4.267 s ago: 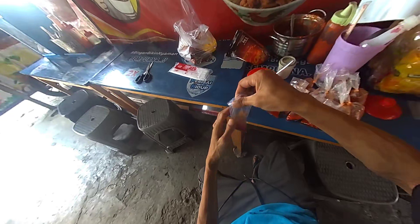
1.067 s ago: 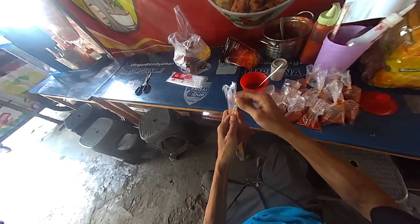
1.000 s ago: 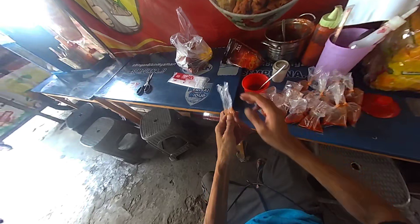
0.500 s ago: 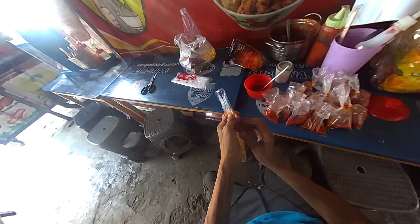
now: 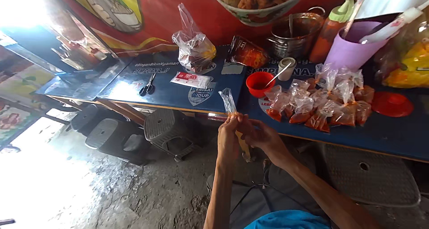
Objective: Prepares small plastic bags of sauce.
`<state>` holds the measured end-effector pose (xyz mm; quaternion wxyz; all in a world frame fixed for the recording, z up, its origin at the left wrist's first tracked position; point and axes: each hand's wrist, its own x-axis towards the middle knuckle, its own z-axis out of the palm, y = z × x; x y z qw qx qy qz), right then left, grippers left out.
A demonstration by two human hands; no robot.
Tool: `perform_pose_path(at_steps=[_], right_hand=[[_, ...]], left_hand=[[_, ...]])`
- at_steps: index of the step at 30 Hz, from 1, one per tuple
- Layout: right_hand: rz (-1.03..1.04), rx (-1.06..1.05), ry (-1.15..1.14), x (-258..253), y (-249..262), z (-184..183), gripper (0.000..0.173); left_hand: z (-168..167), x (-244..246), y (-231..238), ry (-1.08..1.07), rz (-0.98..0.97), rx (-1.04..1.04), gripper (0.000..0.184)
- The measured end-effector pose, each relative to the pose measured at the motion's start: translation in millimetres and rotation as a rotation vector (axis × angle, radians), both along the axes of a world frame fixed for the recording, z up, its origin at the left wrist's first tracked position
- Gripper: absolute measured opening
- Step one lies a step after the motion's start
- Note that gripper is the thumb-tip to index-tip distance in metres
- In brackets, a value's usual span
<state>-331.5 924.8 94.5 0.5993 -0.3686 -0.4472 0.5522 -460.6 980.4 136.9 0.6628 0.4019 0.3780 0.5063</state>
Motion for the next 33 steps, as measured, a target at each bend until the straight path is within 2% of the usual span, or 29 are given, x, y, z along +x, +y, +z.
perform_pose_path(at_steps=[2, 5, 8, 9, 11, 12, 14, 16, 18, 20, 22, 23, 26, 28, 29, 31, 33], right_hand=[[-0.013, -0.071, -0.018, 0.5, 2.0, 2.9, 0.021], [0.184, -0.323, 0.105, 7.7, 5.9, 12.1, 0.049], [0.410, -0.447, 0.283, 16.7, 12.9, 7.5, 0.057], [0.435, -0.477, 0.247, 18.6, 13.5, 7.7, 0.060], [0.358, -0.487, -0.034, 21.8, 10.2, 15.2, 0.068], [0.269, -0.423, -0.236, 24.3, 7.6, 20.4, 0.066], [0.016, -0.148, -0.630, 31.7, 3.2, 24.8, 0.046], [-0.270, 0.218, -0.932, 37.3, 3.9, 29.2, 0.031], [-0.385, 0.628, -1.152, 42.2, 16.0, 44.1, 0.027], [-0.308, 0.926, -1.324, 43.7, 34.9, 65.2, 0.042], [-0.155, 1.071, -1.468, 42.3, 53.3, 78.6, 0.053], [-0.097, 1.119, -1.531, 41.3, 61.5, 81.1, 0.049], [0.003, 1.209, -1.634, 40.0, 77.1, 74.6, 0.019], [0.063, 1.172, -1.661, 41.5, 76.1, 67.8, 0.008], [0.132, 1.079, -1.667, 42.5, 71.9, 65.0, 0.005], [0.344, 0.712, -1.629, 42.4, 57.1, 62.4, 0.014], [0.552, 0.243, -1.382, 39.2, 45.4, 57.8, 0.031]], left_hand=[[0.9, 1.2, 1.3, 0.020, -0.024, 0.012, 0.032], [0.6, -1.5, 3.6, 0.035, -0.066, -0.009, 0.033], [-1.7, -3.6, 5.1, 0.021, -0.072, -0.033, 0.034], [-1.6, -4.0, 5.3, 0.020, -0.064, -0.040, 0.034], [-1.1, -5.6, 4.8, 0.014, -0.056, -0.063, 0.035], [-0.1, -7.1, 5.1, 0.011, -0.051, -0.081, 0.034], [1.6, -13.2, 6.6, -0.003, -0.071, -0.117, 0.033], [2.9, -18.3, 7.7, 0.010, -0.096, -0.134, 0.032], [4.5, -19.7, 8.4, 0.049, -0.123, -0.152, 0.034], [5.5, -19.3, 9.6, 0.109, -0.152, -0.139, 0.032], [8.3, -18.6, 9.8, 0.176, -0.192, -0.113, 0.031], [10.8, -19.0, 9.4, 0.205, -0.219, -0.099, 0.031], [15.4, -24.1, 10.0, 0.322, -0.304, -0.057, 0.034], [15.1, -29.9, 10.5, 0.430, -0.359, 0.015, 0.033], [11.2, -33.3, 11.0, 0.492, -0.376, 0.084, 0.031], [-8.8, -40.1, 13.6, 0.630, -0.393, 0.313, 0.028], [-35.7, -44.3, 13.2, 0.731, -0.325, 0.557, 0.027]])
